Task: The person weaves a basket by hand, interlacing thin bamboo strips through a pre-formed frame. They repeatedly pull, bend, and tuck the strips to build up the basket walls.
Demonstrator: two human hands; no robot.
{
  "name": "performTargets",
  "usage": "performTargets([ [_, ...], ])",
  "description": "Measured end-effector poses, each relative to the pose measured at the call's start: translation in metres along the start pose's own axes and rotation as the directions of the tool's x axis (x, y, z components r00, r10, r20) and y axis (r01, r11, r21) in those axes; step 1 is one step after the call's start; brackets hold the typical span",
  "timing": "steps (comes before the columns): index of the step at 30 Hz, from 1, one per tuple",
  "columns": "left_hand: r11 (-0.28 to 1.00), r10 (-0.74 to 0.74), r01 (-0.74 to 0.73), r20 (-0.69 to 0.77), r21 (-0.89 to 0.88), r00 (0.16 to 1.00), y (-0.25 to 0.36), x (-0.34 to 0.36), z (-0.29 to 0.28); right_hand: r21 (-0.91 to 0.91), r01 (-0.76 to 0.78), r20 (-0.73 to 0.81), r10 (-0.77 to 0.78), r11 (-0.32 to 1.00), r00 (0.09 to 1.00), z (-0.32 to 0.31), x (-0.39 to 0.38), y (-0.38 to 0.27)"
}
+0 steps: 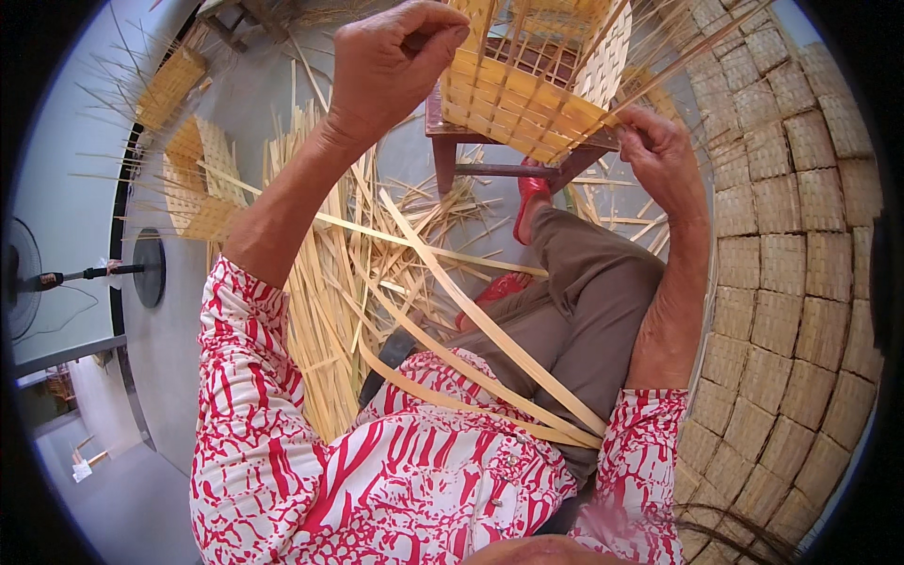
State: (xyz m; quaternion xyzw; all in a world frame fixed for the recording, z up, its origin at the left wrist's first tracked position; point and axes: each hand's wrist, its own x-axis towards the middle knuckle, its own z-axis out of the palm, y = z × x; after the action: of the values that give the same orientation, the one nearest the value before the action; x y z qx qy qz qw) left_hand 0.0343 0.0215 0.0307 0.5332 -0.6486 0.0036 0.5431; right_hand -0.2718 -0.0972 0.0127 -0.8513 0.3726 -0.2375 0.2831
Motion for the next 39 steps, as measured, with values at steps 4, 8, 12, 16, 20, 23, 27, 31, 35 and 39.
performTargets([
  [4,0.982,-0.083,0.073,0.05,0.175,0.995,-0.003,-0.001,0.01,-0.013,0.015,0.013,-0.015,1.0,1.0,0.0,-0.002,0.001],
  [8,0.914,-0.144,0.012,0.296,0.406,0.944,-0.022,0.004,0.017,-0.089,0.026,0.016,-0.025,0.996,1.0,-0.002,-0.002,-0.011],
  [12,0.899,-0.17,-0.005,0.359,0.438,0.918,-0.036,0.004,0.019,-0.085,0.058,0.014,-0.057,0.995,0.998,0.001,-0.002,-0.009],
  [16,0.905,-0.124,-0.056,0.388,0.422,0.913,-0.031,0.007,0.02,-0.101,0.073,-0.014,-0.074,0.992,0.997,0.0,-0.005,-0.009],
  [20,0.937,-0.013,-0.078,0.258,0.34,0.966,-0.028,0.005,0.014,-0.133,0.226,-0.054,-0.234,0.965,0.971,0.004,-0.003,-0.004],
  [23,0.975,-0.122,0.117,0.017,0.188,0.992,-0.004,-0.005,0.01,-0.148,0.182,-0.033,-0.189,0.972,0.981,0.008,0.001,-0.003],
  [27,0.987,0.101,-0.108,0.063,0.115,0.993,0.012,-0.012,0.024,-0.102,0.119,-0.016,-0.121,0.988,0.993,0.007,0.003,-0.002],
  [31,0.997,-0.014,0.002,0.177,0.072,0.984,0.033,-0.003,0.059,-0.126,0.182,-0.033,-0.188,0.975,0.982,0.008,0.004,-0.008],
  [35,0.992,-0.089,0.069,0.193,0.108,0.977,0.048,0.019,0.072,-0.148,0.192,-0.053,-0.202,0.97,0.978,0.013,0.001,-0.006],
  [39,0.987,-0.151,0.163,0.302,-0.015,0.941,0.043,0.029,0.071,-0.114,0.117,-0.049,-0.123,0.987,0.991,0.018,-0.002,-0.007],
])
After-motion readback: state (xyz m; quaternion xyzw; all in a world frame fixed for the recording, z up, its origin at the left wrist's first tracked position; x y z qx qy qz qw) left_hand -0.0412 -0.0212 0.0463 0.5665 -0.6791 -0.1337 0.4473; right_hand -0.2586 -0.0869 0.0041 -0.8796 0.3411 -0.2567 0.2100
